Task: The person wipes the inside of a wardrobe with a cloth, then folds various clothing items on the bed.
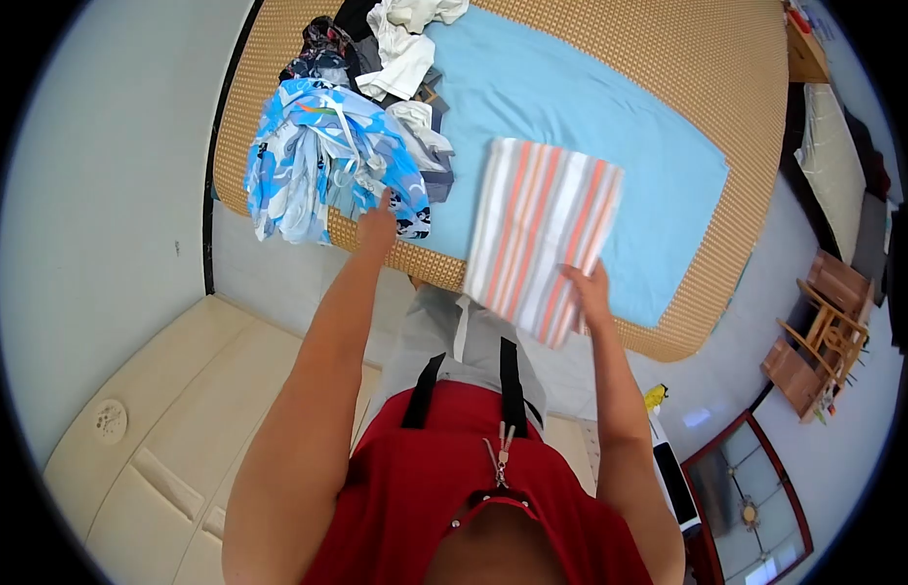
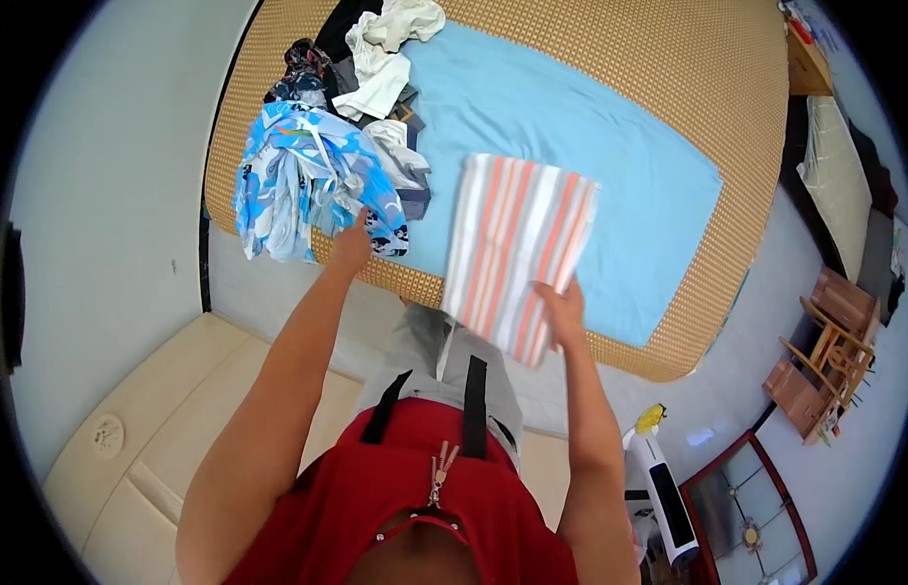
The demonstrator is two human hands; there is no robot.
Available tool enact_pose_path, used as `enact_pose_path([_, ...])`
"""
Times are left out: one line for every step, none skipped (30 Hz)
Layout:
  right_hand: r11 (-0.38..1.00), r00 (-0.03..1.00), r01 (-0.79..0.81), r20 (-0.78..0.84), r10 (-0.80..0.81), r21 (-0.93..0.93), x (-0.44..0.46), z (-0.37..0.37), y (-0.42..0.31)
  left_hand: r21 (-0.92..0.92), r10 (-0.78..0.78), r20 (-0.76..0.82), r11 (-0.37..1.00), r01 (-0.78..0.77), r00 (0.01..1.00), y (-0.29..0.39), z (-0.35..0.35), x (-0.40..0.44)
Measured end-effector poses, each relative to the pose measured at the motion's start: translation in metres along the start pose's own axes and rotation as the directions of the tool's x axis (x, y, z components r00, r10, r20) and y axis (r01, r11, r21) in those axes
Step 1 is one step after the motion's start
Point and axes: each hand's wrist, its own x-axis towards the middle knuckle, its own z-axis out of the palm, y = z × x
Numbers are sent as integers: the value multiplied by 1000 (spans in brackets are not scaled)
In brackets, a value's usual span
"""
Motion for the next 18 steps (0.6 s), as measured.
enact_pose_path([999, 999, -15, -47, 16, 28, -8, -18, -5, 59, 17, -6, 998, -16, 1000, -6, 5, 3])
enact_pose_path([999, 995, -48, -85, 48, -2, -4, -45, 10, 129, 69, 6, 989, -70, 998, -14, 16, 8])
enact_pose_path([996, 989, -81, -126, 77, -29, 3, -73, 33, 198, 121, 19, 972, -123, 992, -19, 22, 9])
enact_pose_path([986, 967, -112, -242, 79, -125, 3, -92, 45, 172, 139, 11, 975, -138, 990, -21, 20, 6])
enact_pose_path([965, 932, -151, -355, 67, -214, 4, -106, 55, 147, 154, 1, 977, -153, 988, -23, 15, 1])
enact_pose_path([957, 931, -143, -361, 44, -252, 9, -114, 69, 124, 168, -10, 978, -166, 986, -25, 10, -6])
enact_pose_path([948, 931, -133, -365, 19, -290, 15, -118, 82, -36, 195, -70, 980, -198, 978, -27, 7, -12])
enact_pose_path([937, 930, -120, -367, -9, -328, 17, -119, 85, -193, 210, -135, 953, -233, 968, -27, 6, -21])
enact_pose_path([958, 959, -43, -281, -41, -285, 10, -98, 71, -340, 214, -203, 900, -274, 956, -26, 3, -31])
enact_pose_path([928, 977, 3, -197, -82, -373, 13, -79, 70, -489, 208, -309, 802, -343, 928, -20, -10, -49])
enact_pose_path([941, 993, 44, -92, -80, -334, 13, -53, 67, -608, 183, -412, 674, -419, 892, -12, -31, -72])
enact_pose_path([942, 998, 61, 10, -62, -330, 4, -18, 51, -674, 187, -382, 614, -411, 905, -4, -56, -94])
enact_pose_path([942, 993, 87, 108, -54, -325, -3, 17, 39, -735, 194, -352, 549, -399, 916, 5, -79, -115])
enact_pose_path([949, 966, 143, 249, -71, -283, -16, 49, 21, -755, 218, -363, 500, -423, 906, 13, -97, -135])
enact_pose_path([885, 913, 344, 333, -237, -313, -32, 82, 0, -773, 240, -377, 450, -446, 895, 19, -112, -154])
enact_pose_path([783, 823, 530, 419, -384, -325, -47, 111, -24, -766, 285, -416, 401, -502, 864, 25, -127, -170])
enact_pose_path([620, 712, 696, 457, -534, -361, -65, 137, -51, -756, 327, -455, 351, -553, 829, 30, -140, -187])
enact_pose_path([424, 570, 821, 501, -652, -383, -78, 154, -72, -742, 366, -492, 298, -600, 790, 33, -152, -203])
